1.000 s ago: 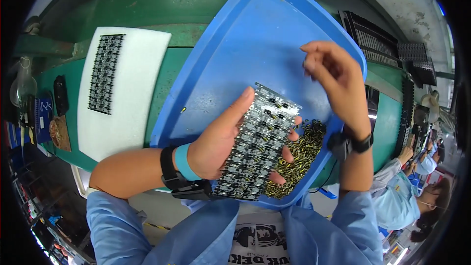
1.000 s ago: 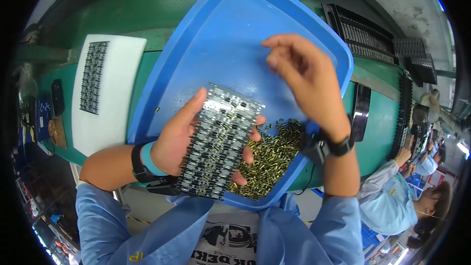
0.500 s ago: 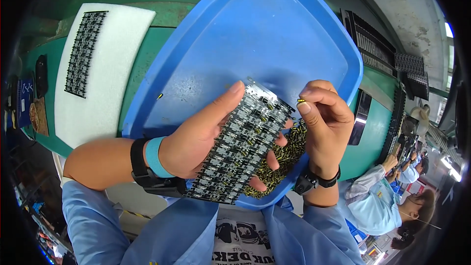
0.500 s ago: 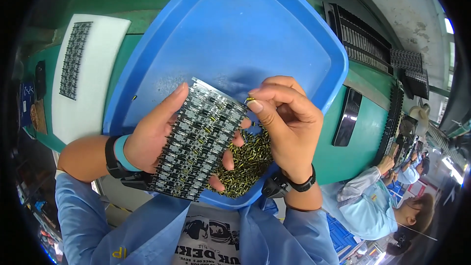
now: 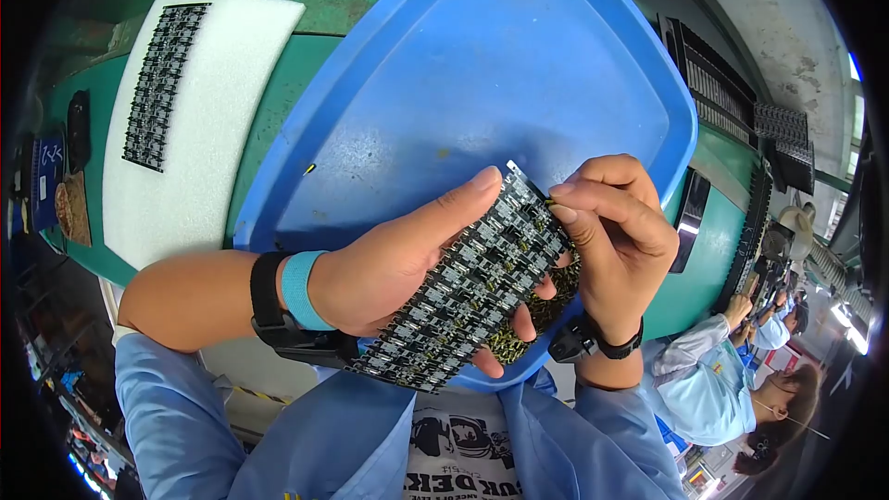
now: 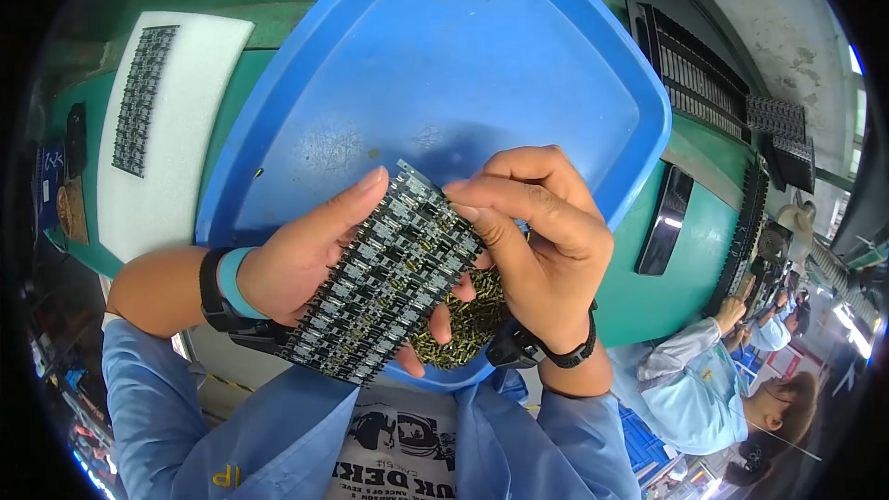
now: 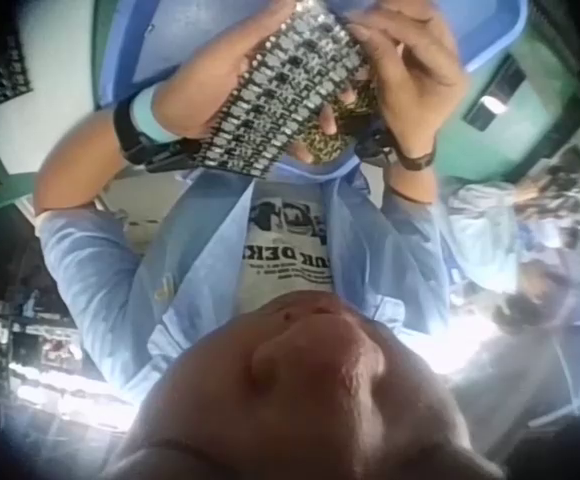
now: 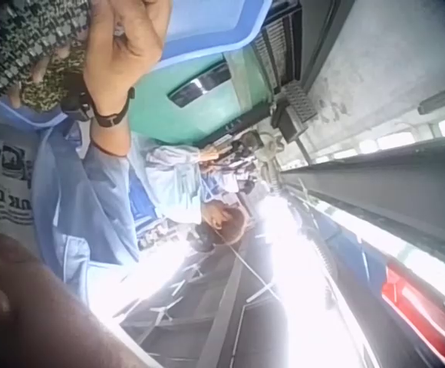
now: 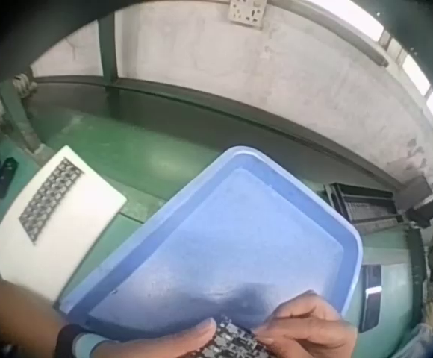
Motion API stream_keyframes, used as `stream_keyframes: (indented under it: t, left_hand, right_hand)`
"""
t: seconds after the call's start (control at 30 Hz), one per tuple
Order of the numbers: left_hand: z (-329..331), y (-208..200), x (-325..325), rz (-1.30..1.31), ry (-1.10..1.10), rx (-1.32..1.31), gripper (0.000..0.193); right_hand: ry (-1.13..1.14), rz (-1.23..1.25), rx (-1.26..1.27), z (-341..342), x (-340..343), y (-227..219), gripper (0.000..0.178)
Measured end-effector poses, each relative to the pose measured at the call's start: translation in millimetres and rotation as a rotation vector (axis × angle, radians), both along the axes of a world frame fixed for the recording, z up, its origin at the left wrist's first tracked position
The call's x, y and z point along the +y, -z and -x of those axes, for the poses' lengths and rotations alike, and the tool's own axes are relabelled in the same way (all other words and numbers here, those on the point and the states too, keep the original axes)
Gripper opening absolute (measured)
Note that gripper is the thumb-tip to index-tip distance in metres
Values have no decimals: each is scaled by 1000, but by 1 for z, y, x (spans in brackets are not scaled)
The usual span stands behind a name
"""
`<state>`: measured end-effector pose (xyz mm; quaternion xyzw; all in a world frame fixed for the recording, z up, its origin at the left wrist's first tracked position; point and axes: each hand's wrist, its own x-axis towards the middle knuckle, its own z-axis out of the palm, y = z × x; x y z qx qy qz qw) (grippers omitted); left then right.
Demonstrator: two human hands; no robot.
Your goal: The person picks up a circuit board and inserts small electronic components into it by hand from a blue tray. This process is repeated for several components as the person shifts the board to reach different slots.
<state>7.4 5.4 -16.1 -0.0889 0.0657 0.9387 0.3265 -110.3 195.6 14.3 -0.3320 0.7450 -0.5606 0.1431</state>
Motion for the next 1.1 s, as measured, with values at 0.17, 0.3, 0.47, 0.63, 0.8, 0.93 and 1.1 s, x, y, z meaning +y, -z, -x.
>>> stream_keyframes:
  t: [0.17, 0.3, 0.47, 0.63, 0.8, 0.93, 1.1]
  left_hand:
    - [1, 0, -1, 10, 17, 8, 86]
    - [0, 0, -1, 4, 10, 3, 86]
    - [0, -1, -2, 17, 12, -8, 86]
    - [1, -3, -2, 29, 22, 8, 85]
    - [-1, -1, -1, 14, -6, -2, 83]
    - [-1, -1, -1, 24, -7, 2, 81]
    - [-1, -2, -1, 43, -6, 14, 79]
  right_hand:
    - [7, -30, 93, 0, 1, -2, 17]
    - [12, -34, 117, -2, 1, -3, 18]
    - [13, -60, 178, -3, 0, -2, 20]
    - [0, -63, 405, 1, 1, -2, 27]
    - [-60, -191, 724, 0, 1, -13, 39]
    - [-70, -218, 818, -1, 2, -14, 44]
    - [-49, -163, 789, -2, 5, -4, 45]
